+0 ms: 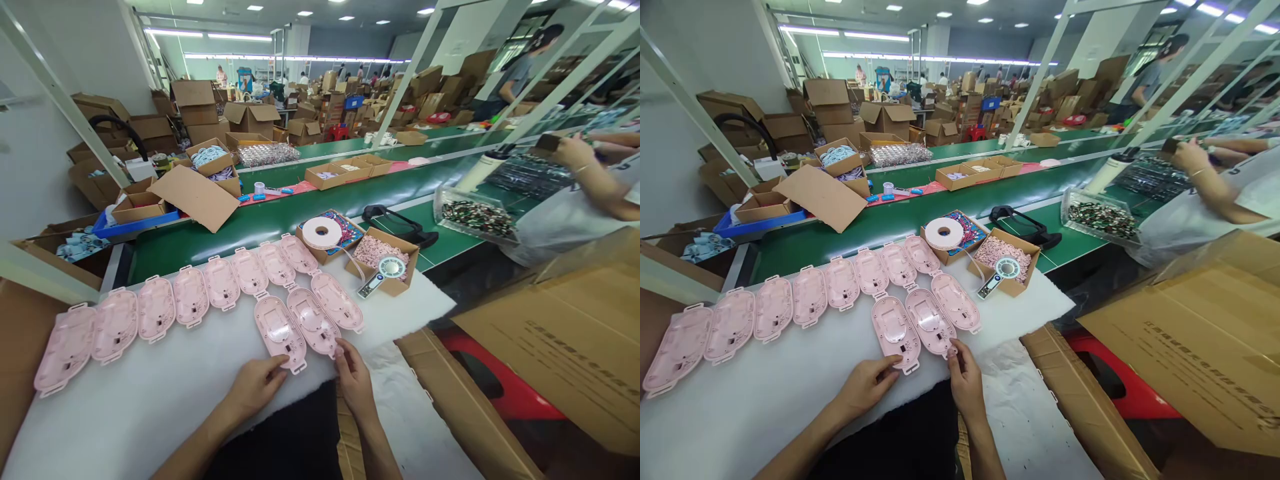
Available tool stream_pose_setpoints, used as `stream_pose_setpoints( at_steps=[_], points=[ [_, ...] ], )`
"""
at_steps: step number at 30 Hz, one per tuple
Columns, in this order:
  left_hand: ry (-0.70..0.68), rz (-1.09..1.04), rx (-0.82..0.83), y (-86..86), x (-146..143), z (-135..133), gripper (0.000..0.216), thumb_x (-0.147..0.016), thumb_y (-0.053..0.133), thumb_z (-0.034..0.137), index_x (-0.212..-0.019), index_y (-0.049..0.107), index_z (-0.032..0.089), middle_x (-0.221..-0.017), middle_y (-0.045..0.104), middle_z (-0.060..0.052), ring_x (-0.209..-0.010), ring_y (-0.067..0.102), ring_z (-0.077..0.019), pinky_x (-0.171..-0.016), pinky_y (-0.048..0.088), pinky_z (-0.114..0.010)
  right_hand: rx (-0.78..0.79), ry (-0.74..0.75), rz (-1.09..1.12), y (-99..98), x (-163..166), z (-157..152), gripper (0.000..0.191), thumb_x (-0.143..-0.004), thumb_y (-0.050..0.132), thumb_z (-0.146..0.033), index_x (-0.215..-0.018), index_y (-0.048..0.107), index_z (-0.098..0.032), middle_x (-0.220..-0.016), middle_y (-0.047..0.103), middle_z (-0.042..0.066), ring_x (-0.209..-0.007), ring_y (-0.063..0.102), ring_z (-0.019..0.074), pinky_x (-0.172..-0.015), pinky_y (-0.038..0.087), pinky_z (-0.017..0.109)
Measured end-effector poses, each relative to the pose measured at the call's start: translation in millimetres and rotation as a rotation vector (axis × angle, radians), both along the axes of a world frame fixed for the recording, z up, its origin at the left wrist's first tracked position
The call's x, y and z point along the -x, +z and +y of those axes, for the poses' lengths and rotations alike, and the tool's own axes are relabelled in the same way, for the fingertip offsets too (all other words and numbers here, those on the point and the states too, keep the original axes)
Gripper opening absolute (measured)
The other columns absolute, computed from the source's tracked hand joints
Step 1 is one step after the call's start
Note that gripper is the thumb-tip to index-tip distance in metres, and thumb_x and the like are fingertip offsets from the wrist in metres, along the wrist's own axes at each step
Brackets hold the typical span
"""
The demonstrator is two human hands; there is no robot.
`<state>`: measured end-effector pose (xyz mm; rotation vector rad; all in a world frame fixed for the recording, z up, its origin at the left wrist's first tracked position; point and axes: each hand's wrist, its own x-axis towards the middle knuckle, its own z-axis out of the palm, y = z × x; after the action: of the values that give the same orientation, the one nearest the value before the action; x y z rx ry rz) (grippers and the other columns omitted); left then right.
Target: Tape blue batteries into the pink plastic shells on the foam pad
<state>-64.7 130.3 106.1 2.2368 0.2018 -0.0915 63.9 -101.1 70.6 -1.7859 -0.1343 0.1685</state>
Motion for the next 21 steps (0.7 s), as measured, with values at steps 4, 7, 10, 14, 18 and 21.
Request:
stream_pose_setpoints(
  at_steps=[4,7,10,14,18,21],
  points=[
    [-0.003,-0.018,-0.017,-2.1,1.8,1.4,0.048,-0.099,0.051,0.045,-0.137,0.071,0.023,-0.082,0.075,-0.003,-0.071,0.064,-0.021,-0.073,0.045,-0.032,-0.002,-0.01,-0.005,3.1,0.9,0.2,0.067,-0.091,0.061,-0.073,-0.123,0.071,-0.015,-0.107,0.071,0.012,-0.095,0.065,0.0264,-0.084,0.055,0.038],
    [-0.005,-0.055,-0.032,-4.8,2.3,2.4,0.045,-0.099,0.054,0.042,-0.136,0.071,0.023,-0.08,0.074,-0.001,-0.068,0.064,-0.0195,-0.069,0.045,-0.031,0.002,-0.014,-0.004,4.6,2.8,0.1,0.065,-0.093,0.06,-0.072,-0.124,0.069,-0.015,-0.085,0.063,0.004,-0.079,0.058,0.0216,-0.071,0.05,0.033],
    [-0.021,-0.124,-0.049,-7.8,1.3,2.0,0.041,-0.098,0.058,0.037,-0.135,0.071,0.023,-0.075,0.073,0.001,-0.063,0.062,-0.0175,-0.065,0.044,-0.029,-0.005,-0.033,0.001,5.9,2.5,1.0,0.064,-0.094,0.059,-0.071,-0.125,0.067,-0.015,-0.074,0.054,-0.001,-0.067,0.049,0.0179,-0.061,0.043,0.03],
    [-0.042,-0.298,-0.077,-7.5,4.9,2.1,0.035,-0.102,0.057,0.033,-0.132,0.07,0.02,-0.068,0.069,0.003,-0.055,0.059,-0.0143,-0.058,0.043,-0.026,-0.024,-0.12,-0.012,11.1,1.8,-1.8,0.068,-0.091,0.059,-0.074,-0.12,0.066,-0.013,-0.067,0.054,-0.002,-0.06,0.048,0.0168,-0.057,0.041,0.03],
    [-0.011,-0.532,-0.175,8.1,34.4,15.3,0.031,-0.106,0.051,0.032,-0.128,0.068,0.02,-0.068,0.068,0.002,-0.054,0.061,-0.0139,-0.056,0.044,-0.028,0.081,-0.254,-0.201,13.5,23.8,-11.0,0.061,-0.086,0.061,-0.077,-0.093,0.071,-0.017,-0.079,0.07,0.01,-0.072,0.065,0.0251,-0.063,0.052,0.035],
    [0.069,-0.766,-0.389,31.5,74.5,43.5,0.023,-0.103,0.051,0.023,-0.12,0.067,0.02,-0.063,0.065,0.003,-0.049,0.058,-0.0134,-0.051,0.041,-0.029,0.253,0.133,-0.377,6.7,27.6,-0.7,0.037,-0.096,0.064,-0.059,-0.09,0.074,-0.024,-0.083,0.073,0.009,-0.079,0.069,0.028,-0.063,0.054,0.037]
  ],
)
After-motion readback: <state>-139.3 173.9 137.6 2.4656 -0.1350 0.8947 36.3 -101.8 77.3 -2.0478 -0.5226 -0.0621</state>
